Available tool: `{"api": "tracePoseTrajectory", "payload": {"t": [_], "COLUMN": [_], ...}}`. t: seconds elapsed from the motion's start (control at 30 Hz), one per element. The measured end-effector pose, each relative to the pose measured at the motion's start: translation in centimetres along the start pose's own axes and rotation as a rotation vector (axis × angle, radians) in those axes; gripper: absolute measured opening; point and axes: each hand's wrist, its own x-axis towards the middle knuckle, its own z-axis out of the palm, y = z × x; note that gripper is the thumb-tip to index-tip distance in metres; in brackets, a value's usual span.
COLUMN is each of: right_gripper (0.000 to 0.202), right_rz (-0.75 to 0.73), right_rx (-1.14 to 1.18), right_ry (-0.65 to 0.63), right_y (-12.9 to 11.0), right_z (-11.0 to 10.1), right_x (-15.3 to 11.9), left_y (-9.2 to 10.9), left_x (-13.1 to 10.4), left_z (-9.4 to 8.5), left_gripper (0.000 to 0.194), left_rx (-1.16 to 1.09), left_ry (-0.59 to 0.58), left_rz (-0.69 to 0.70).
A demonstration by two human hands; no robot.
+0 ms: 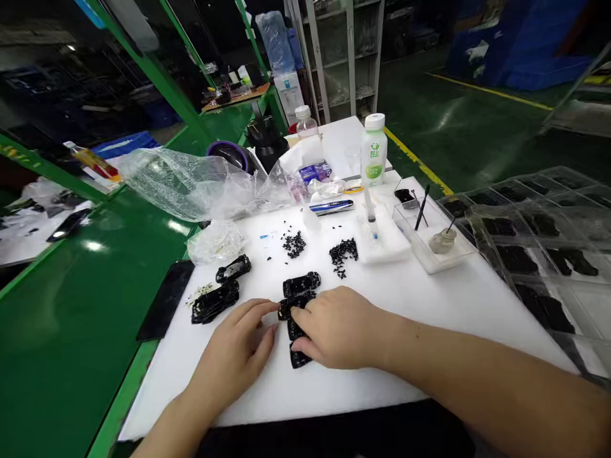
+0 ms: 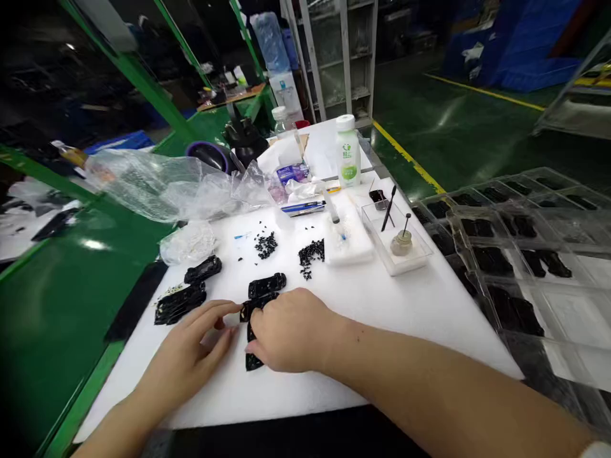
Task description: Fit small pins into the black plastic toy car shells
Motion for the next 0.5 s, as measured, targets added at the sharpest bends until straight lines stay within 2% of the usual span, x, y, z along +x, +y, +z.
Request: {"api": "tracePoseTrajectory", "payload": {"t": [0.23, 0.4, 0.47, 0.5], "right_gripper": [0.036, 0.036, 0.032, 0.031], "right_rz": [0.003, 0.011, 0.036, 0.070], "right_rx": [0.023, 0.093, 0.237, 0.380], "right_ry": [0.029, 0.025, 0.055, 0.097], "right_y": [0.2, 0.3, 0.3, 0.3], "right_z": [0.5, 0.3, -0.3, -0.6], "right_x": [-0.1, -0.1, -0.1, -0.1], "left_y": [0.0, -0.1, 0.1, 0.4], "left_x": [-0.3, -0.6, -0.7, -0.6], "left_z": [0.6, 0.5, 0.1, -0.1], "left_gripper": [0.021, 0.021, 0.017, 0.014], "left_rx": [0.063, -0.045, -0.111, -0.131], "left_ry": [0.102, 0.098, 0.146, 0.195], "left_rz": [0.145, 0.029, -0.023, -0.038]}}
